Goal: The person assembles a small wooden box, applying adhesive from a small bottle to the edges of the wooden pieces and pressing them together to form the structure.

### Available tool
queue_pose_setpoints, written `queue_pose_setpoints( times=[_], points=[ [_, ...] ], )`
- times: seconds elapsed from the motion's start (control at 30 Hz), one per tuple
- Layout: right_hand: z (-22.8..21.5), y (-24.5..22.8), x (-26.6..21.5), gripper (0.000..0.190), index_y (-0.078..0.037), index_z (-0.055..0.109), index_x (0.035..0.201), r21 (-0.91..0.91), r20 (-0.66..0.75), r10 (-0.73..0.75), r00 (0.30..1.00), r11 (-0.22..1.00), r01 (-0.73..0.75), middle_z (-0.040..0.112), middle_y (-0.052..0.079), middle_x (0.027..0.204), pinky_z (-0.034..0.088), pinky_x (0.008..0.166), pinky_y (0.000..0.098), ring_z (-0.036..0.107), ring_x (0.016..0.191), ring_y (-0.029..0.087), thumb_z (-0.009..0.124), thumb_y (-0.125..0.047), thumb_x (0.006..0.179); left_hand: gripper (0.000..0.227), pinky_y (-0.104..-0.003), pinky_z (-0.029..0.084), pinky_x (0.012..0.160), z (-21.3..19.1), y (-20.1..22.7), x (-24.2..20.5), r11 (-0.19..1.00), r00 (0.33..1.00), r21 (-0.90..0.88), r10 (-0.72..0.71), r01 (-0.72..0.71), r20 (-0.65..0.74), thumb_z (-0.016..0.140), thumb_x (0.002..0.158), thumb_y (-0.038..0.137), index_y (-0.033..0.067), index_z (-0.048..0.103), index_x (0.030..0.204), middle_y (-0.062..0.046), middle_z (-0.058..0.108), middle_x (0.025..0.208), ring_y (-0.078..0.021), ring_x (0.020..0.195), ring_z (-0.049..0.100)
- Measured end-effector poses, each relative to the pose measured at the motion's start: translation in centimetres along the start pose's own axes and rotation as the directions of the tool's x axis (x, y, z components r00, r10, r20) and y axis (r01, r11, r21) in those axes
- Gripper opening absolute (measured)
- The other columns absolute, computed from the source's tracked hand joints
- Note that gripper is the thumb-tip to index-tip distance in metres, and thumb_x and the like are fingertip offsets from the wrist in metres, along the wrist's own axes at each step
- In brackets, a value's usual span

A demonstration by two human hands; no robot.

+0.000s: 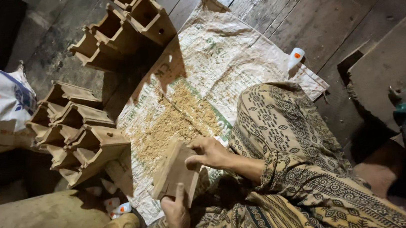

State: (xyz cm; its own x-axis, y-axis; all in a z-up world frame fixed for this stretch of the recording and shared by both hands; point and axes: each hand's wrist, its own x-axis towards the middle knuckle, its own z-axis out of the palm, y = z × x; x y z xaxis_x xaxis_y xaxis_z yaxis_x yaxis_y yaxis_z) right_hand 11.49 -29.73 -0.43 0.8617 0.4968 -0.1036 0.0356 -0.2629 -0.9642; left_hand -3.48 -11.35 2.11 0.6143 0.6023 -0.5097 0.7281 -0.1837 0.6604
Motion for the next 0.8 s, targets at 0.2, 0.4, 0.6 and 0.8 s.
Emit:
queue_pose_setpoints(
  times=[0.2,0.4,0.6,0.8],
  points=[
    [-8.9,-7.5,0.2,0.025,-0.012,0.065,0.113,-0.090,0.000,-0.080,0.997,0.993,0.080,0.065,0.004,0.101,0.057,0.085,0.0277,0.058,0.094,0.017,0.073,-0.024,0.092,0.049,-0.048,0.068,0.044,0.0,0.7,-1.8,0.653,0.987,-0.749,-0.160,0.114,0.011,0.074,0.094,0.033,0.0055,0.034,0.089,-0.015,0.054,0.094,-0.0366,0.068,0.067],
    [-25.5,8.5,-0.7,0.038,-0.008,0.066,0.128,-0.303,-0.638,-0.012,0.770,0.923,-0.237,0.069,0.012,0.118,0.061,0.075,0.0227,0.065,0.100,0.021,0.067,0.004,0.092,0.026,-0.065,0.065,0.067,0.1,-4.5,1.8,0.346,0.991,-0.937,0.132,-0.052,-0.006,0.075,0.089,0.022,-0.0030,0.067,0.088,-0.027,0.074,0.096,-0.0514,0.081,0.073],
    [-32.2,14.7,-0.6,0.039,-0.036,0.067,0.136,-0.797,-0.494,0.089,0.865,0.352,-0.491,0.052,0.008,0.156,0.039,0.093,0.0443,0.045,0.125,0.031,0.055,-0.050,0.102,0.052,-0.057,0.056,0.090,0.7,-5.8,3.3,0.358,0.978,-0.916,-0.035,-0.180,-0.205,0.067,0.087,0.020,0.0012,0.058,0.135,-0.018,0.067,0.120,-0.0344,0.107,0.067],
    [-34.6,22.3,0.3,0.052,-0.018,0.071,0.126,-0.868,-0.374,-0.218,0.901,0.423,-0.259,0.067,0.013,0.131,0.047,0.086,0.0474,0.060,0.104,0.041,0.080,-0.035,0.077,0.027,-0.057,0.062,0.061,0.6,-6.6,4.2,0.378,0.969,-0.914,-0.131,-0.148,-0.211,0.083,0.077,0.020,0.0138,0.057,0.072,-0.007,0.066,0.076,-0.0325,0.076,0.071]
  ],
)
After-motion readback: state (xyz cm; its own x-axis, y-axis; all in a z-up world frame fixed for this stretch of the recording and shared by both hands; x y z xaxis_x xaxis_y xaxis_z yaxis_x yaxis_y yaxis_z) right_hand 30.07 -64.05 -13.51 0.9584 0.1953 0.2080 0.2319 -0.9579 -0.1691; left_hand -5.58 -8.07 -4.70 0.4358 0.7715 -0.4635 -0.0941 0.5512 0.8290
